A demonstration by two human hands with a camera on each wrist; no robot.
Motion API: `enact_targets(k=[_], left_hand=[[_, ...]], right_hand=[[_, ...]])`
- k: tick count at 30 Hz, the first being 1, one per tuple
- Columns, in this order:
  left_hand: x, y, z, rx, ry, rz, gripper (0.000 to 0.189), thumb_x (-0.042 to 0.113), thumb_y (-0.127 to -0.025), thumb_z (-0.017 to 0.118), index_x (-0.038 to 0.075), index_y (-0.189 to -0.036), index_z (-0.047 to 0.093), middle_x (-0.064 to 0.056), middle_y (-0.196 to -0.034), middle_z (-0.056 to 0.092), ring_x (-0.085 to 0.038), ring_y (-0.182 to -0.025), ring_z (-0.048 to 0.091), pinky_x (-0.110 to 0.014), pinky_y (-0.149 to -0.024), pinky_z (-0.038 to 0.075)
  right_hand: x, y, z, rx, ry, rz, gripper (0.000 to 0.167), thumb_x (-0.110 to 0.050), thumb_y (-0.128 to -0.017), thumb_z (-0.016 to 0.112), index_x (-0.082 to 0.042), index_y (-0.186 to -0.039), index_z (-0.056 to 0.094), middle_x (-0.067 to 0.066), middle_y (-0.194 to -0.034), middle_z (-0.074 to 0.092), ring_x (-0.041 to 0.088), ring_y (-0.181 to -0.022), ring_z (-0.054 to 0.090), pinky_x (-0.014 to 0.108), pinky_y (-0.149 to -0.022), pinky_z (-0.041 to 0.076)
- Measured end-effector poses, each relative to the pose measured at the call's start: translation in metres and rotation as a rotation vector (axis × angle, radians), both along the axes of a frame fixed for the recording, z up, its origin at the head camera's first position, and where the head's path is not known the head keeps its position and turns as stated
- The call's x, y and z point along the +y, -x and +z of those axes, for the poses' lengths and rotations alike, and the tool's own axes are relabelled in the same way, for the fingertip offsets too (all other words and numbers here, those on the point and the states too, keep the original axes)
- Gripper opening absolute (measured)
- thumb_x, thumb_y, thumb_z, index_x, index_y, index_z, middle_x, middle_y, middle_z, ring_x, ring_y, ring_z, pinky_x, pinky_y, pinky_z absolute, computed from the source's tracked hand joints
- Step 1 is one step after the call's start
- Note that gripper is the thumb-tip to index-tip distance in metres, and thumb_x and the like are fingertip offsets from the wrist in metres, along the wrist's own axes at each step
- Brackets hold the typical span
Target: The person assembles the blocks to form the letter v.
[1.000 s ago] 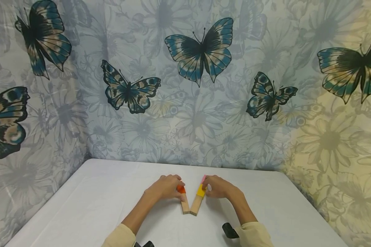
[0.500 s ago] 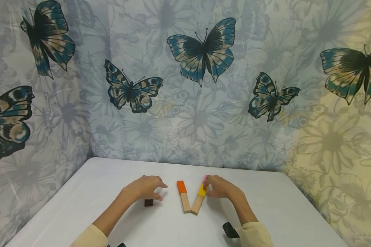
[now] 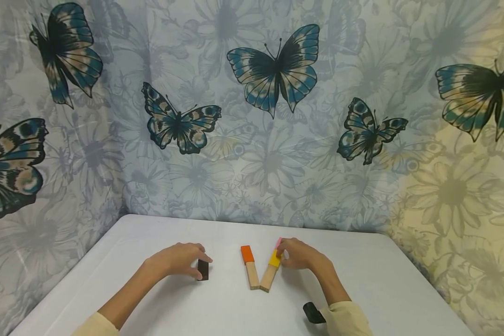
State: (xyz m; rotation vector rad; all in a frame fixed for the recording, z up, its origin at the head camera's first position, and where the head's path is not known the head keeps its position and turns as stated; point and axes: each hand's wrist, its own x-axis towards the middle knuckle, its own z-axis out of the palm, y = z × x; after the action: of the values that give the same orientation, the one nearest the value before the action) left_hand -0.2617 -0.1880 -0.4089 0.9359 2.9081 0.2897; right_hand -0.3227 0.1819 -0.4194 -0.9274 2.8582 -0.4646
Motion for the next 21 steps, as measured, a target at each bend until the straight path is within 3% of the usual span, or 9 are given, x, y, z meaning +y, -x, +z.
enact_targets(k=[6, 13, 21], left_hand=[[0.001, 0.002, -0.006, -0.035, -0.013, -0.009, 0.042, 0.025, -0.083, 0.088, 0.022, -0.124, 0.078, -0.003, -0.126, 0.071, -0.025, -0.119, 0.068, -0.046, -0.101, 0.059], [-0.001, 0.008, -0.014, -0.028, -0.019, -0.033, 0.037, 0.021, -0.082, 0.088, 0.022, -0.118, 0.08, 0.003, -0.116, 0.071, -0.019, -0.112, 0.069, -0.038, -0.099, 0.06], [0.001, 0.008, -0.013, -0.021, -0.014, -0.05, 0.034, 0.02, -0.082, 0.089, 0.021, -0.115, 0.081, 0.004, -0.113, 0.071, -0.013, -0.107, 0.067, -0.033, -0.095, 0.06]], right_hand=[[0.001, 0.001, -0.001, 0.013, -0.003, 0.011, 0.019, -0.001, -0.084, 0.07, 0.001, -0.101, 0.078, 0.013, -0.114, 0.075, 0.034, -0.11, 0.069, 0.054, -0.102, 0.057], [0.001, 0.001, -0.002, 0.009, 0.001, 0.011, 0.02, -0.001, -0.084, 0.07, 0.001, -0.101, 0.078, 0.013, -0.114, 0.075, 0.033, -0.11, 0.069, 0.054, -0.102, 0.057], [0.001, 0.002, -0.002, 0.012, -0.006, 0.017, 0.019, -0.001, -0.084, 0.07, 0.0, -0.101, 0.078, 0.012, -0.113, 0.075, 0.032, -0.108, 0.069, 0.054, -0.102, 0.057]])
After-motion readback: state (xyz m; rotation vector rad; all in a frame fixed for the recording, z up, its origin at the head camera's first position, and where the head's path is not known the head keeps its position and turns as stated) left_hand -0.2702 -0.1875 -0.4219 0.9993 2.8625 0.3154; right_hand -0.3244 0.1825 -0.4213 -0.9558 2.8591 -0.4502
